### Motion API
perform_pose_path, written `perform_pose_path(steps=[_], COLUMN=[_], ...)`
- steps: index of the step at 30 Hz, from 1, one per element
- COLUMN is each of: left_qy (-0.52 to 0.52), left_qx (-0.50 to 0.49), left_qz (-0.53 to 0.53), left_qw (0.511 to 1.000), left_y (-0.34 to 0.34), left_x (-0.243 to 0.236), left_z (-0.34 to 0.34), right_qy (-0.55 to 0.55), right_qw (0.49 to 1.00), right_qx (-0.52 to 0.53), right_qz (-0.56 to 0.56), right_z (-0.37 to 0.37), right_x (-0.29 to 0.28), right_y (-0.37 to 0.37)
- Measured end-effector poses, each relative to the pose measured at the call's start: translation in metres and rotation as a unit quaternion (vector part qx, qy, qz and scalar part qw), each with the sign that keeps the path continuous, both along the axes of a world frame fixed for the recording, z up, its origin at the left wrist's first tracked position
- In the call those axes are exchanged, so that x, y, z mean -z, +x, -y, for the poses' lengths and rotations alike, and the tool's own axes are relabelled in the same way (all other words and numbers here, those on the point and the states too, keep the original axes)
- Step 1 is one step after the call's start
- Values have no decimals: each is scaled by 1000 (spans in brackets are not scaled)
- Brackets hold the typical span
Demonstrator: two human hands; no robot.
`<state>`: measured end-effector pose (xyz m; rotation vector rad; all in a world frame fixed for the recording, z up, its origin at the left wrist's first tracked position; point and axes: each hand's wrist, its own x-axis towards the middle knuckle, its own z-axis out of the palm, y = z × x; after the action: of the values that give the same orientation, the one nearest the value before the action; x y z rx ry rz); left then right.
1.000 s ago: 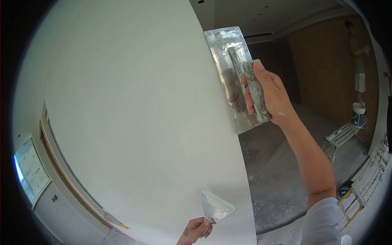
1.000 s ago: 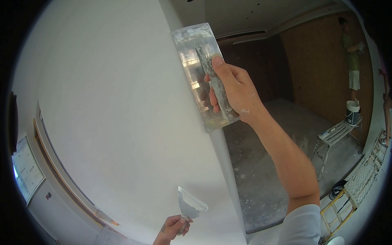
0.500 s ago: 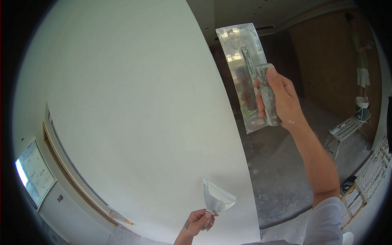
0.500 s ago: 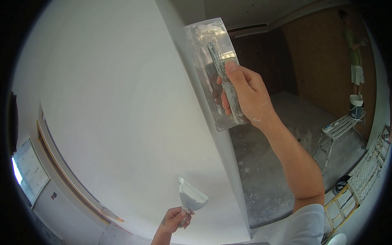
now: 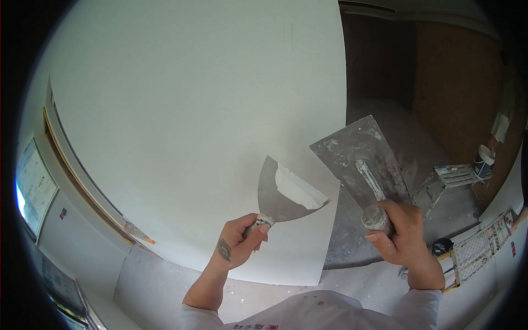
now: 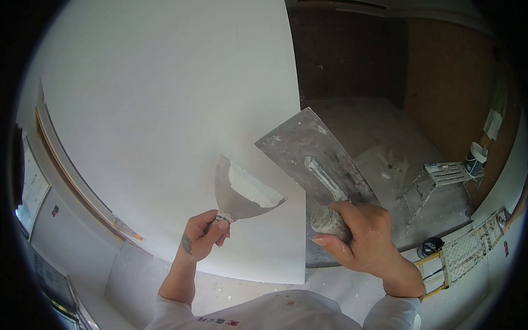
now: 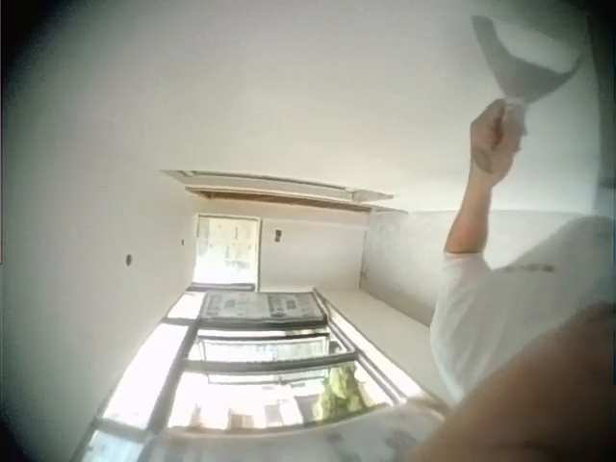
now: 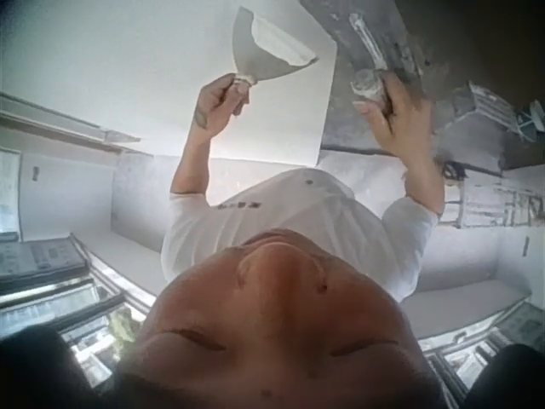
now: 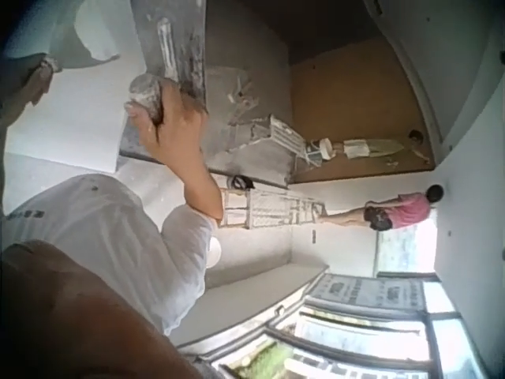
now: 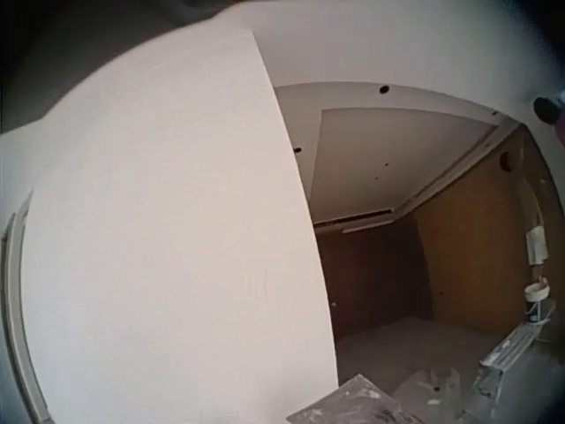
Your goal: Applying plaster or putty to a wall surface using a metal trowel and a handheld scraper tool.
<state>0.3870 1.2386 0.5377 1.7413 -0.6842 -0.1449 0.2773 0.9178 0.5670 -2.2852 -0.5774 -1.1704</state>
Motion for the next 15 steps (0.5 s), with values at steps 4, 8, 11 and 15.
perform_pose_path(steps=[4, 8, 11, 15], left_qy=[5, -4, -12, -18], left_qx=[-30, -41, -50, -50], left_qz=[41, 40, 33, 50], left_qw=[999, 998, 998, 997], left_y=[2, 4, 8, 7], left_x=[-8, -6, -3, -7], left_z=[1, -1, -4, -9], right_qy=[-38, -51, -55, -75], right_qw=[999, 998, 998, 997], right_qx=[16, 19, 8, 17], right_qz=[-14, -24, -28, -31], right_z=[-4, -8, -14, -23], right_x=[20, 27, 31, 26], right_y=[0, 0, 3, 2])
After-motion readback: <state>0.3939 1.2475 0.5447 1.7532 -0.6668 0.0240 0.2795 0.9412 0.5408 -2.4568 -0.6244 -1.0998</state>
